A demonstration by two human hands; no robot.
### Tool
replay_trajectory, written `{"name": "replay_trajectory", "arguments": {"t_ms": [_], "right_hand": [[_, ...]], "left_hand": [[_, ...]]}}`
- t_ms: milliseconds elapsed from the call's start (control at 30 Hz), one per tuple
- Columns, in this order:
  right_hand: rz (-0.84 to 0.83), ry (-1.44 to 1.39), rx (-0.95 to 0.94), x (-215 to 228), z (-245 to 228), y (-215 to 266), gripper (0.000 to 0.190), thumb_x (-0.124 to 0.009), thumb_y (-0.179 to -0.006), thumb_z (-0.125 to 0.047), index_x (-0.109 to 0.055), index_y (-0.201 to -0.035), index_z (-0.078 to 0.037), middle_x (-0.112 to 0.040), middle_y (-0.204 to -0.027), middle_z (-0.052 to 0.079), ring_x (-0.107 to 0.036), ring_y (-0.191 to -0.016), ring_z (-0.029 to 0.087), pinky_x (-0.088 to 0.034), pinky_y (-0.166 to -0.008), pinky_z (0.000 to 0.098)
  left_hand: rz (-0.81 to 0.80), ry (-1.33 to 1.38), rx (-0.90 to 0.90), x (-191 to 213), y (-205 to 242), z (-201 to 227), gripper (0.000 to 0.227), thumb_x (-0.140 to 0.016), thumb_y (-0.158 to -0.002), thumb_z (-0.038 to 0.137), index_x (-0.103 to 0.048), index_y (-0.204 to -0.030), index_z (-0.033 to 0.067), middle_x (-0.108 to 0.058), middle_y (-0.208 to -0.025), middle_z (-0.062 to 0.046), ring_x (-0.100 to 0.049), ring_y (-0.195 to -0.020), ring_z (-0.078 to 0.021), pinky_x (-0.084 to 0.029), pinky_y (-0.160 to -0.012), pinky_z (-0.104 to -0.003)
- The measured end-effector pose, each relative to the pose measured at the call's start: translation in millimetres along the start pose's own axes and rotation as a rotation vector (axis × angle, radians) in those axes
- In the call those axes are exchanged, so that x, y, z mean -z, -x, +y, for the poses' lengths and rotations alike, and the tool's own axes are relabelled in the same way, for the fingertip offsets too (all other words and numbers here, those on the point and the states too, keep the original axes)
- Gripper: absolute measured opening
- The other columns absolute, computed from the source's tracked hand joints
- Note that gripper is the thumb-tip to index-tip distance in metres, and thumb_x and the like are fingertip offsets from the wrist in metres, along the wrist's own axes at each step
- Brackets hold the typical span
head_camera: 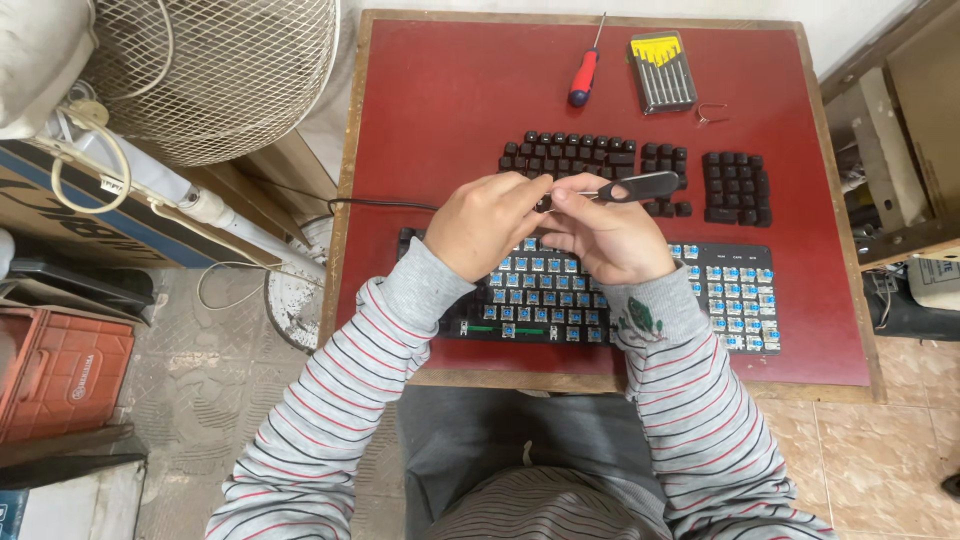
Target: The person uses a keycap puller to remove keycaps from a mechanical keyboard. They systematically lift each keycap and place them on the table, exposing the blue switches underneath.
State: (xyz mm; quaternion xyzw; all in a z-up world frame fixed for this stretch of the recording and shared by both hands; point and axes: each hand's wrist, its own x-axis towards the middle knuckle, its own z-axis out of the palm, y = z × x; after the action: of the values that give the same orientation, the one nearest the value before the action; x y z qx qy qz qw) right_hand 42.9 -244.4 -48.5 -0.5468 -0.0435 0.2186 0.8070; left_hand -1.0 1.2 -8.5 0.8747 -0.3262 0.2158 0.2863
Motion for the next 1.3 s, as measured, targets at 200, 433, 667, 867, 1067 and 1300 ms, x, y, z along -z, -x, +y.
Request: {"name": "replay_trajectory", "arguments": {"t_ms": [200, 433, 667, 867, 1067, 1300], "right_hand": [[0.105, -0.063, 0.028, -31.6, -17.9, 19.6, 0.012, -0.086, -0.115, -0.02, -0.084, -0.113, -0.008, -0.09, -0.12, 0.015, -0.093, -0.111, 0.035, -0.082, -0.09, 0.0566], [0.349, -0.055, 0.238, 5.8, -11.7, 5.0, 0.015, -0.088, -0.117, -0.021, -0.084, -0.123, -0.009, -0.087, -0.115, 0.008, -0.085, -0.093, 0.02, -0.081, -0.075, 0.0375], [0.385, -0.122, 0.315, -7.0, -19.0, 11.0, 0.005, -0.087, -0.113, -0.011, -0.083, -0.111, -0.009, -0.081, -0.104, 0.007, -0.067, -0.08, 0.016, -0.06, -0.061, 0.0307], [0.367, -0.11, 0.3, -12.3, -22.1, 14.5, 0.007, -0.088, -0.112, -0.011, -0.083, -0.109, -0.009, -0.081, -0.103, 0.007, -0.066, -0.079, 0.015, -0.059, -0.061, 0.0306], [0.371, -0.073, 0.343, -13.2, -18.0, 18.2, 0.008, -0.087, -0.113, -0.012, -0.081, -0.11, -0.009, -0.08, -0.104, 0.007, -0.064, -0.08, 0.014, -0.057, -0.061, 0.0301], [0.35, -0.083, 0.396, -13.3, -20.5, 21.0, 0.007, -0.085, -0.114, -0.012, -0.08, -0.111, -0.008, -0.071, -0.09, 0.007, -0.065, -0.08, 0.016, -0.057, -0.063, 0.0306]], "left_hand": [[0.039, -0.045, -0.039, -3.8, 4.8, -16.3, 0.022, -0.082, -0.116, 0.008, -0.084, -0.137, 0.0001, -0.084, -0.11, -0.015, -0.088, -0.098, -0.0309, -0.076, -0.084, -0.039], [0.176, 0.176, 0.321, 4.3, -23.9, -87.8, 0.032, -0.096, -0.099, -0.002, -0.094, -0.129, 0.0097, -0.079, -0.116, -0.01, -0.078, -0.095, -0.0224, -0.071, -0.083, -0.037], [0.038, 0.247, 0.785, -15.2, -70.6, -156.3, 0.019, -0.096, -0.099, 0.01, -0.094, -0.113, 0.0225, -0.086, -0.093, 0.004, -0.081, -0.099, -0.0161, -0.072, -0.108, -0.038], [-0.074, 0.115, 0.768, -31.9, -80.2, -180.1, 0.015, -0.103, -0.096, 0.014, -0.097, -0.108, 0.0205, -0.087, -0.101, -0.004, -0.082, -0.093, -0.0243, -0.072, -0.092, -0.043], [-0.152, 0.116, 0.766, -41.2, -74.1, -187.9, 0.018, -0.106, -0.093, 0.015, -0.095, -0.107, 0.0138, -0.089, -0.11, -0.014, -0.086, -0.098, -0.0301, -0.074, -0.1, -0.045], [-0.149, 0.236, 0.693, -15.0, -71.2, -176.1, 0.002, -0.096, -0.106, 0.019, -0.098, -0.107, 0.0206, -0.093, -0.101, 0.001, -0.085, -0.099, -0.0151, -0.07, -0.111, -0.036]]}}
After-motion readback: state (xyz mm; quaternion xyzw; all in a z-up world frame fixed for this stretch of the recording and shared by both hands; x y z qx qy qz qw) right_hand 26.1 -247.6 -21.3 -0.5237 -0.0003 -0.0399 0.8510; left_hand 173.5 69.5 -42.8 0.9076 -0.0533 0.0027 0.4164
